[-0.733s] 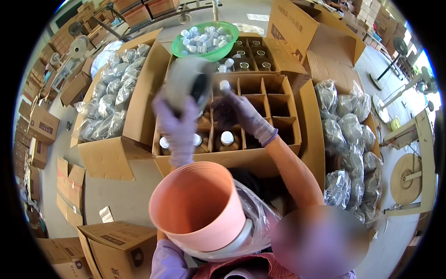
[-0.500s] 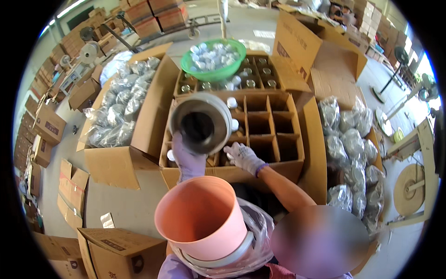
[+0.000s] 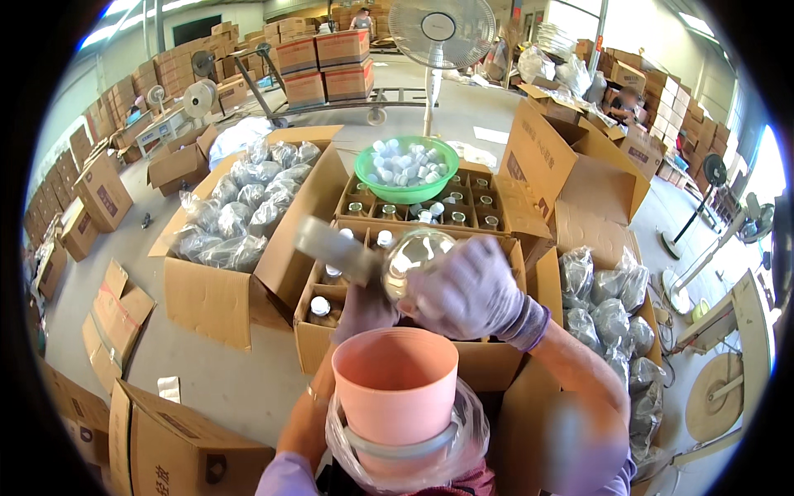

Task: The person assembles cylindrical components by attaching metallic lids, places each assembly into a plastic bag, and then stacks the bagged items into a cardboard shipping box.

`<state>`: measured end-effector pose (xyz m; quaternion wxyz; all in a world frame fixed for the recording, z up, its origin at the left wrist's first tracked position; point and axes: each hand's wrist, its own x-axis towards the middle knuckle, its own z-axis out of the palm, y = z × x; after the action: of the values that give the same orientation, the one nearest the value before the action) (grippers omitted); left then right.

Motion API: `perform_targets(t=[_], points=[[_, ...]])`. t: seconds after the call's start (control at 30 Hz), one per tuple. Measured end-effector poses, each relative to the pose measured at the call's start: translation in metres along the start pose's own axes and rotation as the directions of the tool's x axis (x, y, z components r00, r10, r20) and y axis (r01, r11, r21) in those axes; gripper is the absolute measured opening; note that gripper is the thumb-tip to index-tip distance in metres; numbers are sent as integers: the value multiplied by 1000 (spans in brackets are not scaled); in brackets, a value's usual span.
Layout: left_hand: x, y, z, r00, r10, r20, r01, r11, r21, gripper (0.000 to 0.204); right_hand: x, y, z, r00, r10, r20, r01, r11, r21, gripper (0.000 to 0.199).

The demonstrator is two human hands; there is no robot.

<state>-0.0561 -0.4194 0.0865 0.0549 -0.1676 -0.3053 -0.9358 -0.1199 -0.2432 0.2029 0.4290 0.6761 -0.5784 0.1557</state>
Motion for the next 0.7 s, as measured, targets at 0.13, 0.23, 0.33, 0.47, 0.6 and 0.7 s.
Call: perform_targets(t=[0.13, 0.23, 0.33, 0.47, 0.6, 0.7], points=[[35, 28, 20, 987, 134, -88, -135, 991, 4, 52, -1, 2, -14, 900, -400, 171, 398, 916, 48, 45], [31, 28, 24, 977, 180, -118, -182, 983, -6, 53, -3, 11, -34, 953, -143, 268, 63, 957, 284, 53], [13, 17, 21, 978, 162, -133, -167, 986, -25, 53, -36, 14, -12, 880, 467, 90, -469, 819, 331, 73], [-35, 4, 7, 981, 94, -172, -101, 994, -34, 54, -61, -26, 8, 520, 699, 491, -485, -231, 843, 121], [-83, -11, 5, 979, 19, -204, -18, 1000, 4, 56, -58, -46, 2, 467, 555, 688, -526, -450, 721, 115], [-103, -17, 15, 982, -6, -191, 15, 999, 45, 57, -62, -38, 0, 474, 440, 763, -572, -505, 646, 91]])
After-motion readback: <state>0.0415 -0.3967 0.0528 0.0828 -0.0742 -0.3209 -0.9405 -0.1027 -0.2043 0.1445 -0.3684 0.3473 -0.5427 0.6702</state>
